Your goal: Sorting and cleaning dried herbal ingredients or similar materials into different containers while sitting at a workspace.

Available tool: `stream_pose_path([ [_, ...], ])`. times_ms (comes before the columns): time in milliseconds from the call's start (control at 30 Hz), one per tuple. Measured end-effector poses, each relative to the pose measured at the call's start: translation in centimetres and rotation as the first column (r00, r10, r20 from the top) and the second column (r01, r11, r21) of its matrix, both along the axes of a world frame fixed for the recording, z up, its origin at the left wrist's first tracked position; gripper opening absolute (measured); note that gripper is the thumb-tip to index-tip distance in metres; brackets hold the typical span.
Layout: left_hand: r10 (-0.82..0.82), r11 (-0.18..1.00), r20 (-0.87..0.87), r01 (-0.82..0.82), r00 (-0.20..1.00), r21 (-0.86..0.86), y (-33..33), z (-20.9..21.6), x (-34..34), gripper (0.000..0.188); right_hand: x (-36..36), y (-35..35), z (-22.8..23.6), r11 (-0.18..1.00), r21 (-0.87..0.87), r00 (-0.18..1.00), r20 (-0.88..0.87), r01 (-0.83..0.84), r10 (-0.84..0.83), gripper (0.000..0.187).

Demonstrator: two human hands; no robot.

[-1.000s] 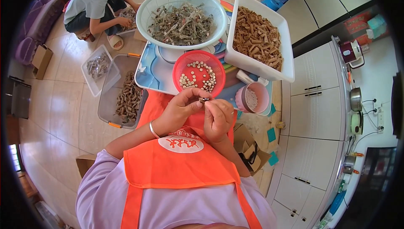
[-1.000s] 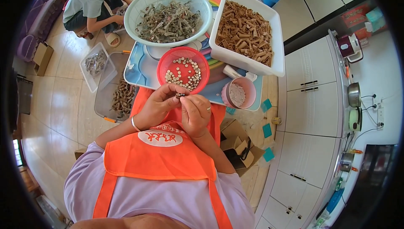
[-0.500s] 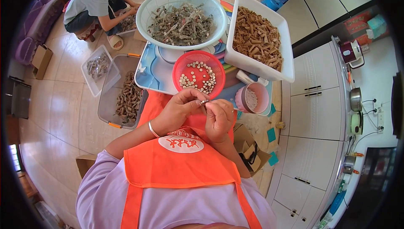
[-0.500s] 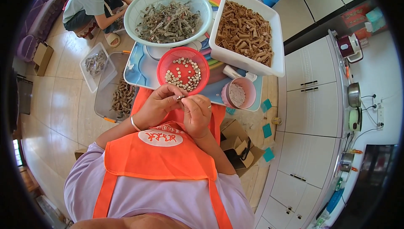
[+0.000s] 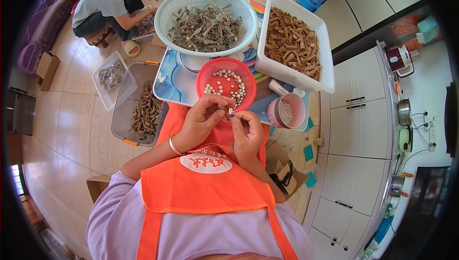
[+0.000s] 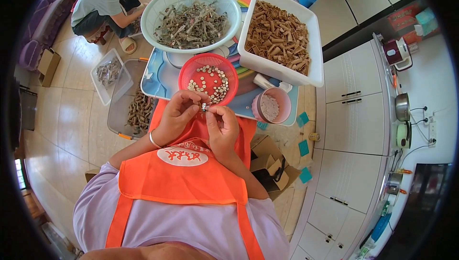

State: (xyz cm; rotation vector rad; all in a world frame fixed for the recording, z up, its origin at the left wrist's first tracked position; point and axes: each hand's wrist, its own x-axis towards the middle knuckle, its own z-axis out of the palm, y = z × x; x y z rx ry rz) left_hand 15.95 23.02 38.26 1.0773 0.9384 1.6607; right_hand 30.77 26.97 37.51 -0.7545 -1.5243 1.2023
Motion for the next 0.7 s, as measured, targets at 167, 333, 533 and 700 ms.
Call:
stream_pose_path([
  [167, -0.034, 0.997, -0.143, 0.024, 0.989, -0.068, -0.4, 0.4, 0.1, 0.032, -0.1, -0.2, 0.2, 0.977, -0.190, 0.991, -0.108, -0.100, 0.080, 0.011],
  [333, -0.036, 0.999, -0.160, 0.030, 0.987, -0.043, -0.5, 0.1, 0.3, 0.033, 0.0, -0.1, 0.2, 0.972, -0.214, 0.992, -0.093, -0.100, 0.082, 0.012],
  [533, 0.008, 1.000, -0.257, -0.002, 0.966, 0.023, -0.5, -0.3, 0.3, 0.031, 0.4, 0.6, 0.0, 0.997, -0.011, 0.980, 0.182, -0.081, 0.082, 0.012],
  [700, 0.057, 0.996, -0.213, -0.041, 0.976, 0.080, -0.4, -0.5, 0.4, 0.029, 0.1, 0.1, 1.9, 0.975, 0.213, 0.955, 0.297, -0.070, 0.004, 0.015],
])
